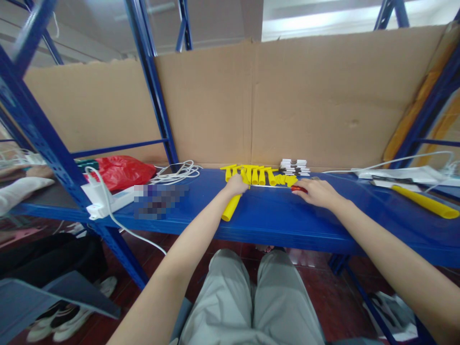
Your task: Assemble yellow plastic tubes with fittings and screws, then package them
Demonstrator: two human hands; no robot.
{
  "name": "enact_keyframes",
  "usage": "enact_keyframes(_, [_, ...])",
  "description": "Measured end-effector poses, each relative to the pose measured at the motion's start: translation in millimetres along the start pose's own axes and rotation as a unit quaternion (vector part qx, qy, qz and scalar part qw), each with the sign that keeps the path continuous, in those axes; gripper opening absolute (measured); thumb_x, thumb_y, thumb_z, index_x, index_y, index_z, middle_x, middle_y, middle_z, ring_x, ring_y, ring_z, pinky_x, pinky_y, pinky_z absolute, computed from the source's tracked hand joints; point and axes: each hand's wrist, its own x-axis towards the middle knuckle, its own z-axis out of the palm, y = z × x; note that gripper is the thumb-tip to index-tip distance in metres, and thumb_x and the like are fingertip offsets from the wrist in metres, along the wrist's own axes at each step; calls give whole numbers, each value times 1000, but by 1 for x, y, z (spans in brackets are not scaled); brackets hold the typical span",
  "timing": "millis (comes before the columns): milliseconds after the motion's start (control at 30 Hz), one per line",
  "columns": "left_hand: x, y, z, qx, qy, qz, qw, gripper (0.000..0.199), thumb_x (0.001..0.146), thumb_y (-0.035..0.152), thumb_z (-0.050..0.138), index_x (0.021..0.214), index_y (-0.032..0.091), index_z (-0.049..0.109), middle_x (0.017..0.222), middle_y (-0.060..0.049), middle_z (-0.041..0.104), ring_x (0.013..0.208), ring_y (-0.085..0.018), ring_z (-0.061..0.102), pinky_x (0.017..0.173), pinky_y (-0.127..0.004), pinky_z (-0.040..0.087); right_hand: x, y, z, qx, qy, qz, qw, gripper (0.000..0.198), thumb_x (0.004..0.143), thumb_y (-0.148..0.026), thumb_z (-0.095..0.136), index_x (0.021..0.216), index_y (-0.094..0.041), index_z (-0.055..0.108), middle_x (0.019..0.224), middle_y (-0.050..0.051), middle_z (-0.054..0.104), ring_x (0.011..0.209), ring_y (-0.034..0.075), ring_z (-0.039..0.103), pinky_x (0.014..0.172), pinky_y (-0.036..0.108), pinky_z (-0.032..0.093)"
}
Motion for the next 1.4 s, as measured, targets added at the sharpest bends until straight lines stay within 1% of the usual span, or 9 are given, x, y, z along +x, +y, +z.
enact_keyframes(67, [0,0,-1,24,-7,-9,1000,23,81,11,60,98,4,72,94,-20,75,85,-26,73,74,-29,55,0,0,0,6,-5,1,1000,34,95,-39,42,110,-20,66,113,12,73,94,27,69,72,35,49])
enact_keyframes(233, [0,0,0,43,-13,-12,999,25,83,14,59,101,2,72,95,-21,74,84,-26,73,72,-29,56,1,-1,0,-11,-27,33,999,30,93,-38,47,112,-19,61,96,11,76,81,26,71,64,32,47])
enact_keyframes(367, [-1,0,0,33,-13,-5,999,25,84,13,58,103,2,71,96,-21,74,85,-27,73,71,-29,56,1,-1,0,-15,-10,5,1000,25,94,-33,45,107,-20,63,104,11,75,87,25,70,65,31,46])
enact_keyframes(500, [-1,0,0,33,-6,0,999,26,81,12,61,104,5,71,93,-18,75,87,-26,73,73,-28,56,0,0,1,-7,4,-13,1000,28,96,-33,42,106,-19,65,111,11,73,95,26,69,70,32,48])
enact_keyframes(633, [2,-2,1,40,-8,-6,999,23,81,12,61,98,3,72,92,-20,75,85,-26,73,73,-28,56,1,1,1,-5,3,2,1000,29,95,-36,44,108,-19,64,110,11,74,93,26,69,70,33,47])
enact_keyframes(833, [7,-6,4,24,0,-3,1000,17,77,12,62,87,3,73,89,-22,75,78,-26,73,69,-29,55,2,1,3,-19,4,19,1000,23,93,-36,47,102,-21,61,92,9,75,77,24,68,60,30,41])
enact_keyframes(967, [7,-6,6,4,10,-8,1000,13,75,10,62,79,2,72,83,-23,74,73,-28,72,65,-31,55,2,0,2,-18,-4,8,1000,22,93,-35,46,99,-20,61,93,10,74,78,23,68,59,30,39])
enact_keyframes(1133, [6,-5,6,-12,22,-4,1000,9,73,9,63,72,5,70,72,-19,72,67,-27,71,63,-32,54,3,0,2,2,0,4,1000,19,92,-34,49,96,-21,63,93,9,74,78,23,68,60,29,40])
enact_keyframes(1400, [2,-2,3,-17,20,-1,1000,8,73,8,64,66,7,67,65,-15,69,63,-25,69,61,-31,53,2,5,8,3,11,-3,1000,24,94,-34,47,102,-19,64,99,11,74,83,24,69,64,30,44])
